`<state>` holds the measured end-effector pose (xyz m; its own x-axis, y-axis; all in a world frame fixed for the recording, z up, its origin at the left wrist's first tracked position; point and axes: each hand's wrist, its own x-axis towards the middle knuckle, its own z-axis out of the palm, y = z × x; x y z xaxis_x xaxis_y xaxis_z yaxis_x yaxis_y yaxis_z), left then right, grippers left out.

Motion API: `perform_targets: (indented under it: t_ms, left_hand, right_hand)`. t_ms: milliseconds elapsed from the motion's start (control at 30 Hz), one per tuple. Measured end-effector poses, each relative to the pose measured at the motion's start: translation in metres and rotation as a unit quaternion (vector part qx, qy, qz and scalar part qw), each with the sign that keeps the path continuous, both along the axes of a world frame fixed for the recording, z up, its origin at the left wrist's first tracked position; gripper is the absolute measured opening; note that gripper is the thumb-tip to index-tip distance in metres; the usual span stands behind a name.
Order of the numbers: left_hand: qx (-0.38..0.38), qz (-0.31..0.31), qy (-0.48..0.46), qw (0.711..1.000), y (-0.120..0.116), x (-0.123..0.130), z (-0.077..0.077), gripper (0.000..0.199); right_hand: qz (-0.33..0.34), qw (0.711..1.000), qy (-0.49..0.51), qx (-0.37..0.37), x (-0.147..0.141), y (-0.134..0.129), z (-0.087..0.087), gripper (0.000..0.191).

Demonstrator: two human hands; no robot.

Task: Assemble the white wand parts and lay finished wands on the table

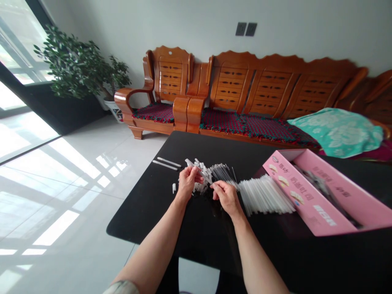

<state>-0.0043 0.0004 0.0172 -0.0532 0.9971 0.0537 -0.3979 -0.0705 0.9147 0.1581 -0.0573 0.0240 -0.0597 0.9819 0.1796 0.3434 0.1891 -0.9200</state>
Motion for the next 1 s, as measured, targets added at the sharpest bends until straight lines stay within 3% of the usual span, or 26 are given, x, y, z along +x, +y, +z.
perform_targets:
  t_ms: [233, 500, 600, 800, 1000]
  left_hand:
    - [-0.004, 0.013, 0.001, 1.0, 0.001, -0.001, 0.0, 0.044]
    - [-0.013, 0.067, -0.037, 0.997, 0.008, -0.013, -0.003, 0.046]
    - [-0.01, 0.098, -0.055, 0.994, 0.01, -0.017, -0.004, 0.044]
    - [-0.015, 0.094, -0.054, 0.994, 0.008, -0.013, -0.003, 0.045]
    - [-0.008, 0.065, -0.031, 0.997, 0.005, -0.007, -0.001, 0.047]
  right_hand:
    - [-0.024, 0.998, 0.054, -0.029, 0.0, 0.001, -0.005, 0.025]
    - [-0.048, 0.998, 0.039, 0.003, 0.009, 0.002, -0.005, 0.028]
    - [-0.09, 0.995, -0.001, 0.032, 0.013, 0.003, -0.008, 0.031]
    - [-0.138, 0.959, -0.22, 0.111, 0.009, 0.005, -0.015, 0.03]
    - [-0.136, 0.966, -0.186, 0.121, 0.004, 0.003, -0.012, 0.037]
